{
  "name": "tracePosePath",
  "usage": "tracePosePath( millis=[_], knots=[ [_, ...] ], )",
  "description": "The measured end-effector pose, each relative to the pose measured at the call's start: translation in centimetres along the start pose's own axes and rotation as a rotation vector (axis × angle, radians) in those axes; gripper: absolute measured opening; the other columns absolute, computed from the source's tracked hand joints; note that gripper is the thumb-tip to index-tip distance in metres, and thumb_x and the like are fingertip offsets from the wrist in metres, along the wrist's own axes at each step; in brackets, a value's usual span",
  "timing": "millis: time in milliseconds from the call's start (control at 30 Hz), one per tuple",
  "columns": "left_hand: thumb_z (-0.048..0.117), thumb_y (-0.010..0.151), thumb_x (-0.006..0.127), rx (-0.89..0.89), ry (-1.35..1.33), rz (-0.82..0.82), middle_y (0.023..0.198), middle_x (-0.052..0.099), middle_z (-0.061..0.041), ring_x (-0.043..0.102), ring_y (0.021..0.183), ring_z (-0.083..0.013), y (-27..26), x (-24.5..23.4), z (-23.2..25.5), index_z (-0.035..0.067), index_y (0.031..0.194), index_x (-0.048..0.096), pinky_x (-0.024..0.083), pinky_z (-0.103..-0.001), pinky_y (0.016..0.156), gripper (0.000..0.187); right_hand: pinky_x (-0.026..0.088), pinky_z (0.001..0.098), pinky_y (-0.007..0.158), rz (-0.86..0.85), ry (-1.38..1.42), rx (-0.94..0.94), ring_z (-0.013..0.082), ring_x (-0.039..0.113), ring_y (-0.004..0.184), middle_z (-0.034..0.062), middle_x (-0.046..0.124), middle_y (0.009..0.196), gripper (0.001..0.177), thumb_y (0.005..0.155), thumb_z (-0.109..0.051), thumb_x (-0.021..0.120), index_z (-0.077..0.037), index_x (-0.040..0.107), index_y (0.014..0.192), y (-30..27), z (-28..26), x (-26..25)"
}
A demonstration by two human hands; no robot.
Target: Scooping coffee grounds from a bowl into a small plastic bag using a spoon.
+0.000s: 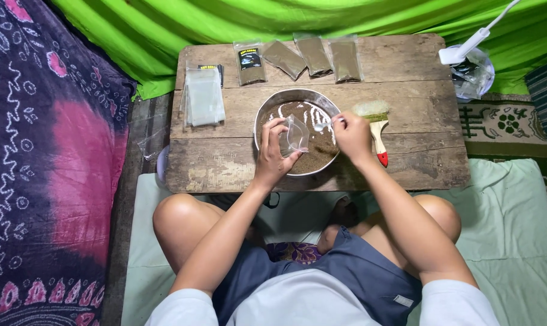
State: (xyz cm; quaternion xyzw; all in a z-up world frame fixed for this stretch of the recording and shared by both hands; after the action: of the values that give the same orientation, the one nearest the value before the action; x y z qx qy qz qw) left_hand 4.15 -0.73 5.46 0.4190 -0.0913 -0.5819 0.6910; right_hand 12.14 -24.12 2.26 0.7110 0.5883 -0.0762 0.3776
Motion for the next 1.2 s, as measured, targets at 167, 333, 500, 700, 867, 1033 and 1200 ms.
tracePosePath(
  millis=[167, 333, 500, 700, 867, 1033, 1200],
  knots=[
    [0.03, 0.076, 0.09, 0.011, -0.003, 0.018, 0.132, 0.054, -0.012, 0.057, 0.127, -0.0366, -0.1, -0.3, 0.4, 0.011, 0.115, 0.052, 0.044, -0.049, 0.111, 0.058, 0.059, 0.0513, 0.07, -0.291, -0.29, -0.015, 0.0429, 0.073, 0.079, 0.0185, 0.074, 0.077, 0.014, 0.09, -0.018, 0.069, -0.011, 0.081, 0.096, -2.7, 2.0, 5.7],
    [0.023, 0.073, 0.09, -0.003, -0.009, -0.002, 0.134, 0.053, -0.011, 0.055, 0.129, -0.0356, -0.4, -0.4, 0.8, 0.011, 0.115, 0.053, 0.042, -0.049, 0.114, 0.057, 0.06, 0.0537, 0.075, -0.461, -0.43, 0.118, 0.0461, 0.074, 0.088, 0.0208, 0.076, 0.083, 0.02, 0.09, -0.026, 0.068, -0.012, 0.082, 0.095, -3.8, 4.9, 8.1],
    [0.018, 0.071, 0.089, -0.001, -0.027, -0.021, 0.133, 0.053, -0.012, 0.055, 0.129, -0.0377, -0.9, -0.5, 0.6, 0.011, 0.115, 0.053, 0.042, -0.05, 0.114, 0.057, 0.058, 0.0577, 0.078, -0.4, -0.374, 0.183, 0.0487, 0.072, 0.09, 0.0222, 0.075, 0.083, 0.022, 0.09, -0.026, 0.065, -0.013, 0.081, 0.094, -3.4, 5.5, 6.7],
    [0.019, 0.073, 0.088, 0.004, -0.021, -0.032, 0.133, 0.053, -0.012, 0.055, 0.129, -0.0374, -0.7, -0.4, 0.6, 0.011, 0.115, 0.052, 0.042, -0.05, 0.113, 0.056, 0.058, 0.0545, 0.085, -0.513, -0.333, 0.239, 0.0472, 0.072, 0.097, 0.0211, 0.077, 0.087, 0.021, 0.085, -0.023, 0.065, -0.011, 0.082, 0.09, -4.2, 3.2, 6.7],
    [0.017, 0.073, 0.087, -0.011, -0.019, -0.036, 0.133, 0.053, -0.013, 0.054, 0.13, -0.0372, -0.9, -0.2, 0.3, 0.011, 0.115, 0.052, 0.042, -0.05, 0.113, 0.055, 0.055, 0.0562, 0.088, -0.415, -0.248, 0.367, 0.0497, 0.068, 0.101, 0.0243, 0.076, 0.092, 0.023, 0.089, -0.023, 0.063, -0.011, 0.082, 0.093, -2.5, 5.5, 5.0],
    [0.011, 0.07, 0.088, -0.032, -0.013, -0.092, 0.132, 0.053, -0.014, 0.055, 0.128, -0.0397, -1.5, 1.0, -1.1, 0.01, 0.116, 0.052, 0.043, -0.051, 0.111, 0.058, 0.041, 0.0318, 0.035, -0.174, 0.251, 0.597, 0.0143, 0.053, 0.039, 0.0096, 0.056, 0.052, 0.011, 0.081, -0.013, 0.07, -0.007, 0.078, 0.084, -0.9, 8.0, 1.7],
    [0.01, 0.068, 0.089, -0.042, -0.025, -0.115, 0.131, 0.054, -0.014, 0.055, 0.128, -0.0395, -1.1, 1.4, -1.0, 0.01, 0.115, 0.052, 0.043, -0.051, 0.11, 0.059, 0.026, 0.0173, 0.037, -0.105, 0.628, 0.619, 0.0033, 0.034, 0.037, -0.0071, 0.029, 0.051, 0.009, 0.089, -0.009, 0.064, -0.002, 0.068, 0.086, -0.3, -1.0, -3.0]
  ],
)
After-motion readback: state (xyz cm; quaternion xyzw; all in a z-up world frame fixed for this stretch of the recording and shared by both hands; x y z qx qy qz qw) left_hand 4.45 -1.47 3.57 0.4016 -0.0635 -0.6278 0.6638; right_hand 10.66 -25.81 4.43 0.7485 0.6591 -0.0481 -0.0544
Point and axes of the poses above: each hand's wrist, its own y-axis towards the middle knuckle, its own x-axis out of the palm, z = x × y, the point moved 9 cm from there along y, towards the middle knuckle
